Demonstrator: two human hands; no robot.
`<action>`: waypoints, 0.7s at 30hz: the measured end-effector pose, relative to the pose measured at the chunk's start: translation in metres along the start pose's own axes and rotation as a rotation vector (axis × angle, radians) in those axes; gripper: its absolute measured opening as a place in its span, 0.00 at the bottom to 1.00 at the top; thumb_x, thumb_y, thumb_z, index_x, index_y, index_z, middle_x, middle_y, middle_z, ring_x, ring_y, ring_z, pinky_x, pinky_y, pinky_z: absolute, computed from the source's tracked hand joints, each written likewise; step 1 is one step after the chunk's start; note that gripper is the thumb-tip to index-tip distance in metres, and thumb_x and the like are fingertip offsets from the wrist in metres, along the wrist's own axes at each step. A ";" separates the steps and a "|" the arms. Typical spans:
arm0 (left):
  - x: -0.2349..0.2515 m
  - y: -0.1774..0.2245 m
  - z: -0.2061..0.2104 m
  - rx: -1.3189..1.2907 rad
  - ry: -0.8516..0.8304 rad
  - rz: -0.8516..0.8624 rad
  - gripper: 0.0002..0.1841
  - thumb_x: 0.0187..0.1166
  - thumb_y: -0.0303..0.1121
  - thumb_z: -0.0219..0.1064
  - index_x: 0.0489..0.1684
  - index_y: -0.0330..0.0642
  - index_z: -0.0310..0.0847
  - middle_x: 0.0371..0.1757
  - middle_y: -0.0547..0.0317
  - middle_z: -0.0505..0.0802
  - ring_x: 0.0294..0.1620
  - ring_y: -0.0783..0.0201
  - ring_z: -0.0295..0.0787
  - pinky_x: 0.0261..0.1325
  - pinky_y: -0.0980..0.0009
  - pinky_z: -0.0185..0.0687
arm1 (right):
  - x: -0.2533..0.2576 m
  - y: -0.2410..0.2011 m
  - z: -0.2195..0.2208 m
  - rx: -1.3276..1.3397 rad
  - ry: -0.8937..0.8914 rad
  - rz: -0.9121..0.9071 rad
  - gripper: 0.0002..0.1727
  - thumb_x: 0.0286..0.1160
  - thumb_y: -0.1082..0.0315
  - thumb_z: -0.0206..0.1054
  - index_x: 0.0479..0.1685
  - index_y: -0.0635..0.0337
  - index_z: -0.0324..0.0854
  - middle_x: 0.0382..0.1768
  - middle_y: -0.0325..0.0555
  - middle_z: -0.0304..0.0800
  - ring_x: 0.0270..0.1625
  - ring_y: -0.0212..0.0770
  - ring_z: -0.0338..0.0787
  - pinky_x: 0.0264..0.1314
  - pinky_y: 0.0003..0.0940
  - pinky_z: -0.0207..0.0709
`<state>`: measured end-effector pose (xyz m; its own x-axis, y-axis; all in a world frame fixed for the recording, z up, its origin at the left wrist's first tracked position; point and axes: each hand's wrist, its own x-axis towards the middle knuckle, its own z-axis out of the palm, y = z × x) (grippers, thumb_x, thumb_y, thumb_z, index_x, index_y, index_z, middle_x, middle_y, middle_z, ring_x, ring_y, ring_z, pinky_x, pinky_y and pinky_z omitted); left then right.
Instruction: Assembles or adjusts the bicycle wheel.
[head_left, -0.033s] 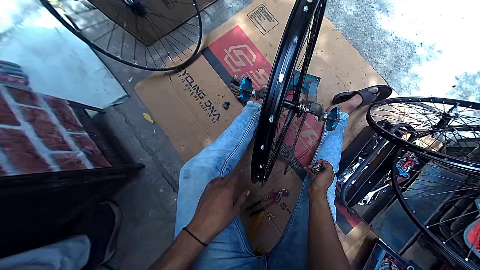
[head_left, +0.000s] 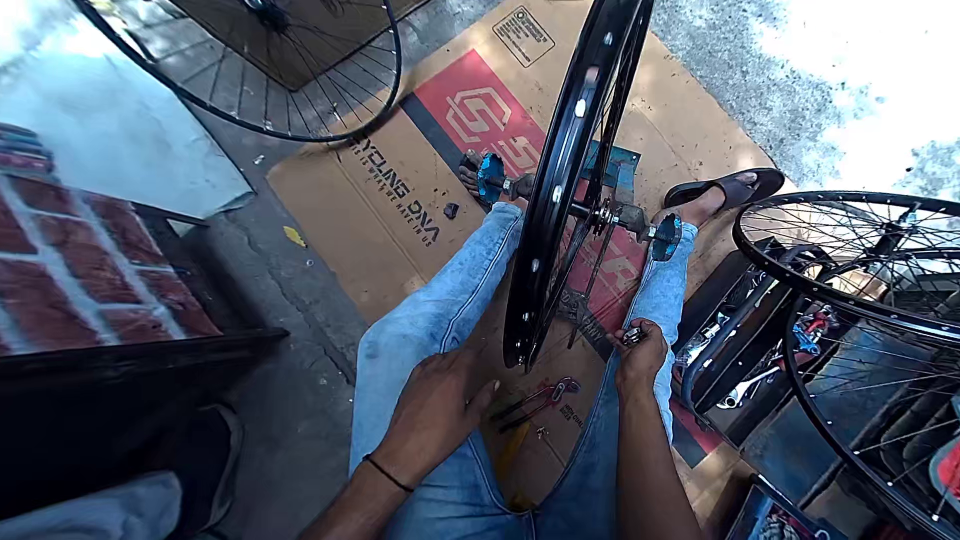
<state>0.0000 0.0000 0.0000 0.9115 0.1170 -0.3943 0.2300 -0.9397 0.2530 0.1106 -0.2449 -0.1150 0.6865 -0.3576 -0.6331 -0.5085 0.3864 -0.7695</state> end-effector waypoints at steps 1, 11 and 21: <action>0.001 0.001 -0.002 -0.052 0.013 -0.010 0.36 0.75 0.58 0.64 0.80 0.45 0.76 0.66 0.53 0.91 0.68 0.49 0.87 0.77 0.45 0.73 | 0.001 0.002 0.000 -0.019 -0.007 0.025 0.18 0.91 0.56 0.46 0.38 0.51 0.78 0.21 0.38 0.79 0.20 0.37 0.83 0.30 0.39 0.87; -0.008 0.029 -0.005 -0.456 0.339 0.081 0.44 0.67 0.59 0.75 0.84 0.45 0.69 0.76 0.55 0.83 0.78 0.61 0.78 0.81 0.55 0.75 | 0.035 0.022 0.005 -0.096 -0.044 0.106 0.10 0.91 0.65 0.55 0.56 0.62 0.76 0.34 0.47 0.85 0.30 0.43 0.92 0.35 0.41 0.92; 0.002 0.048 0.008 -0.644 0.447 0.182 0.43 0.66 0.52 0.81 0.79 0.39 0.69 0.71 0.48 0.86 0.73 0.52 0.83 0.75 0.52 0.82 | 0.040 0.033 0.016 -0.182 -0.037 0.064 0.09 0.88 0.66 0.62 0.55 0.63 0.79 0.27 0.45 0.86 0.15 0.35 0.81 0.17 0.31 0.82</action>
<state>0.0105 -0.0471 0.0042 0.9725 0.2253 0.0592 0.0914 -0.6029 0.7926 0.1299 -0.2331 -0.1646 0.6665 -0.3042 -0.6806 -0.6353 0.2459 -0.7321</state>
